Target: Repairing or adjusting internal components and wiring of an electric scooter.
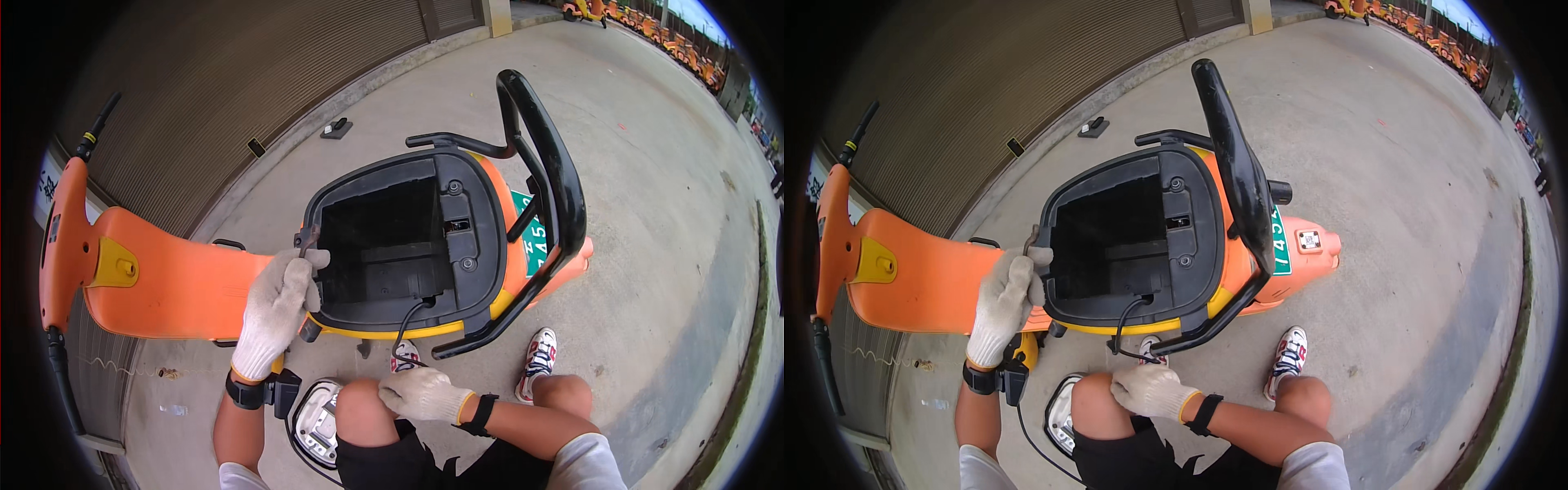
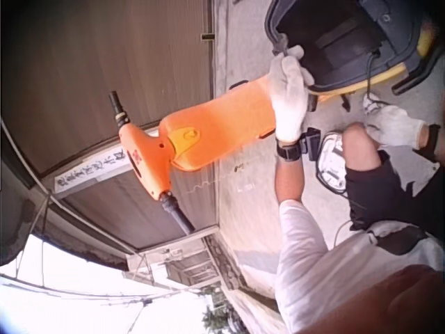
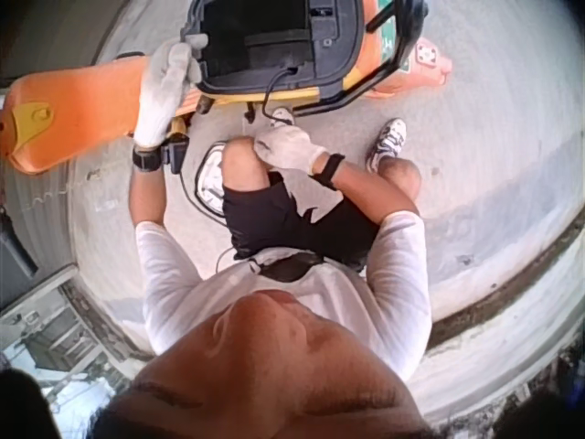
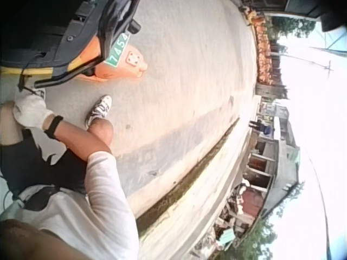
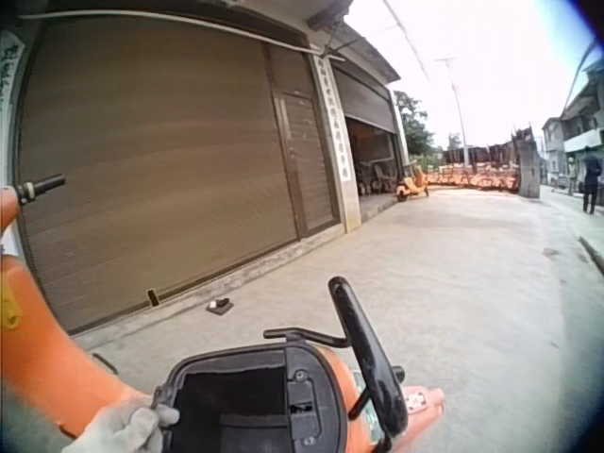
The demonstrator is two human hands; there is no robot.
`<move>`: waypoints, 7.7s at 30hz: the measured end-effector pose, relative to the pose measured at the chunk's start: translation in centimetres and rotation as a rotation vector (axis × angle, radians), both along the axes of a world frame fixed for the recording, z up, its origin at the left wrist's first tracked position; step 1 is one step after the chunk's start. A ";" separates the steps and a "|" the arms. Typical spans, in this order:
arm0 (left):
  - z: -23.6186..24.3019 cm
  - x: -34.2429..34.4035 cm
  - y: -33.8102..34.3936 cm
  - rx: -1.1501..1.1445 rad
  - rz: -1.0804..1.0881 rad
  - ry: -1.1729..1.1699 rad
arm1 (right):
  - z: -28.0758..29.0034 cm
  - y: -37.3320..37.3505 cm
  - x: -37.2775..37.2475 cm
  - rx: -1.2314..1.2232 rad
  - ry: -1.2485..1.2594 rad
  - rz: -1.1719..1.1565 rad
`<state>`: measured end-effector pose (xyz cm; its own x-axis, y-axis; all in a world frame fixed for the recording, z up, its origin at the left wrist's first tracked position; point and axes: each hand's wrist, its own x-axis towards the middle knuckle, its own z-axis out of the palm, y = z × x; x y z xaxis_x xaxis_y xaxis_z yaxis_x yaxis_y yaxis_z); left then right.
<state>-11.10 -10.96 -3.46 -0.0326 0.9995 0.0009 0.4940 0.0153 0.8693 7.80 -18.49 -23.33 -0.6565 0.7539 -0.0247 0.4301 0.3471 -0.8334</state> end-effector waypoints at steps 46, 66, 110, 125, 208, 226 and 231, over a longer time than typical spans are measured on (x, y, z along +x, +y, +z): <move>2.3 13.0 12.1 -0.119 -0.300 0.736 | -2.3 -0.4 -1.3 0.493 0.009 0.036; 1.4 12.4 12.5 -0.072 -0.230 0.663 | -2.6 0.0 -0.7 0.521 0.032 0.024; 0.2 12.9 12.6 0.032 -0.202 0.701 | -1.9 0.7 -0.4 0.562 0.096 -0.039; 1.0 13.8 11.9 -0.067 -0.121 0.749 | -0.5 0.6 0.4 0.509 0.007 0.015; 1.1 12.4 12.6 0.388 -0.424 1.233 | -2.7 -0.4 0.7 0.459 -0.018 0.135; 0.1 10.7 15.2 0.636 -0.566 1.274 | -1.5 -0.4 1.4 0.378 -0.151 0.175; -0.9 9.9 17.4 0.754 -0.620 1.221 | -1.3 -0.3 1.5 0.374 -0.109 0.165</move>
<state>-1.23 6.48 -4.32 0.7629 0.6125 0.2069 0.6435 -0.6885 -0.3345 9.30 -18.76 -24.67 -0.7778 0.6092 0.1547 0.4220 0.6885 -0.5897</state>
